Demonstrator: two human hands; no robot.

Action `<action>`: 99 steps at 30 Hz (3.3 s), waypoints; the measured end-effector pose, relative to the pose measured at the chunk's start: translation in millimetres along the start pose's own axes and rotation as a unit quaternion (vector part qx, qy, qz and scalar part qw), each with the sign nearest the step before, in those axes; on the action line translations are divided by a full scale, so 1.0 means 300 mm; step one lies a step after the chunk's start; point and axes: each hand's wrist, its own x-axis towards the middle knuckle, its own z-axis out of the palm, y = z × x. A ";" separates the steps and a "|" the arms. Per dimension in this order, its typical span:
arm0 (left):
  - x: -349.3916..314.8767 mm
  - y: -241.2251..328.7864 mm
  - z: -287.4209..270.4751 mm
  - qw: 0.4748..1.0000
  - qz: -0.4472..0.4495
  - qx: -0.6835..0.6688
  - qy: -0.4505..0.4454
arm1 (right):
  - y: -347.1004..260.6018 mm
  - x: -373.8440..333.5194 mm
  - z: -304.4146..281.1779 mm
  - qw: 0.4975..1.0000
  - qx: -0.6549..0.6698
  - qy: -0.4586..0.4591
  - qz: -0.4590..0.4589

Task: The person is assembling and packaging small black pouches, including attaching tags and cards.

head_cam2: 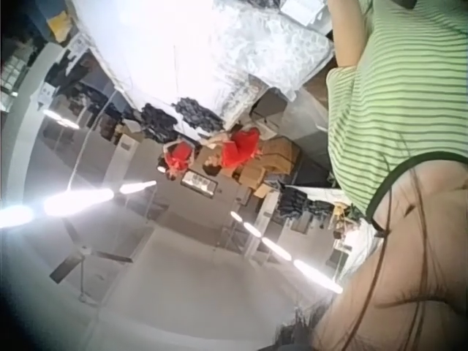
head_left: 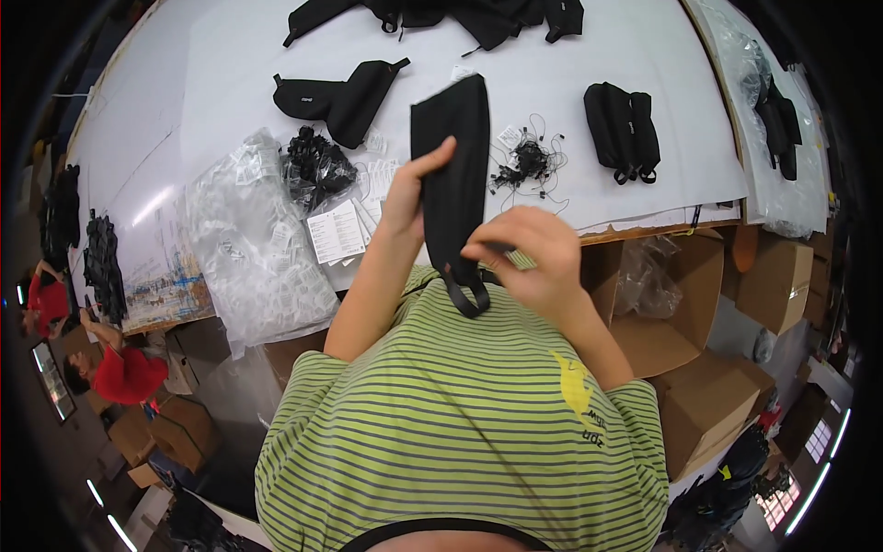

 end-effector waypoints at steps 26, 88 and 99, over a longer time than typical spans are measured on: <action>-0.031 0.039 0.026 0.991 0.105 0.071 0.040 | -0.025 0.011 0.006 0.992 0.084 -0.065 0.067; -0.188 -0.082 -0.067 0.784 0.156 0.599 0.055 | 0.250 -0.172 -0.133 0.875 0.199 -0.309 0.316; -0.298 0.083 -0.422 0.533 0.334 0.650 0.426 | 0.662 -0.100 -0.527 0.899 0.176 0.228 0.331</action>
